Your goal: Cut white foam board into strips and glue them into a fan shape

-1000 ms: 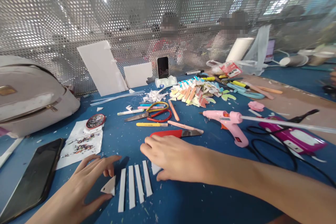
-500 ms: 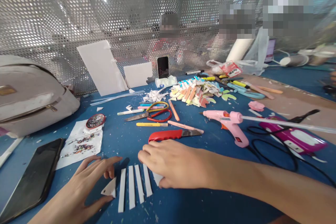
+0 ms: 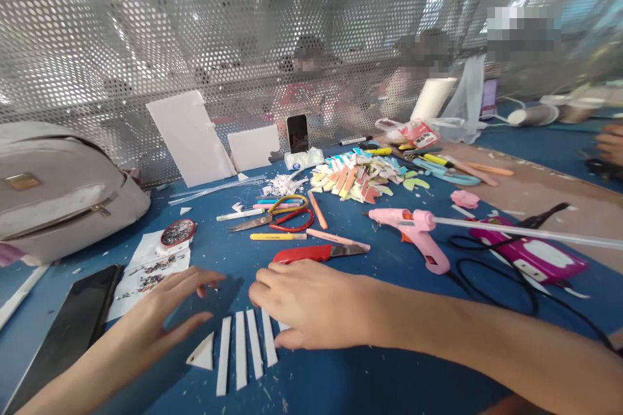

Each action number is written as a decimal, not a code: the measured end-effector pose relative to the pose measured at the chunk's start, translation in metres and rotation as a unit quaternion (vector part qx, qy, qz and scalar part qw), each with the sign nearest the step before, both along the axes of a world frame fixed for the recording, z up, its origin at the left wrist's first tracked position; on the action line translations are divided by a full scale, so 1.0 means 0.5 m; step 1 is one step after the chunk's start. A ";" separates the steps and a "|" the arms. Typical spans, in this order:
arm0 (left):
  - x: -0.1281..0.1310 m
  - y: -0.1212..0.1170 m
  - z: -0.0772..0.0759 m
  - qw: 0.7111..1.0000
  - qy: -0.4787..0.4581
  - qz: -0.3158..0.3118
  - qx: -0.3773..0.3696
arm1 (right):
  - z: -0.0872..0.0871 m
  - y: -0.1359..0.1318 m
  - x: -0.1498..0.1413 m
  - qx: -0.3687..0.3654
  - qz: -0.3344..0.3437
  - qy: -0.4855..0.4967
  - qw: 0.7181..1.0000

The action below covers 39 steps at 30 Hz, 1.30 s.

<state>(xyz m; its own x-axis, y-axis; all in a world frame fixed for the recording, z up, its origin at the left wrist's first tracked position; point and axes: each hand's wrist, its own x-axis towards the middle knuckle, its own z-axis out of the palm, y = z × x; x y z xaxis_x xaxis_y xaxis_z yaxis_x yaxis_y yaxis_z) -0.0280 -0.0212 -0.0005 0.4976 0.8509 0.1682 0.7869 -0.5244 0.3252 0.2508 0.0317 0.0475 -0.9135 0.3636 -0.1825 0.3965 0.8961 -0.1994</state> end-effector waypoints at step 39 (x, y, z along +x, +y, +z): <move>0.035 0.398 0.077 0.979 -0.203 -0.018 0.033 | 0.047 0.361 -0.128 -0.228 -0.336 0.451 0.795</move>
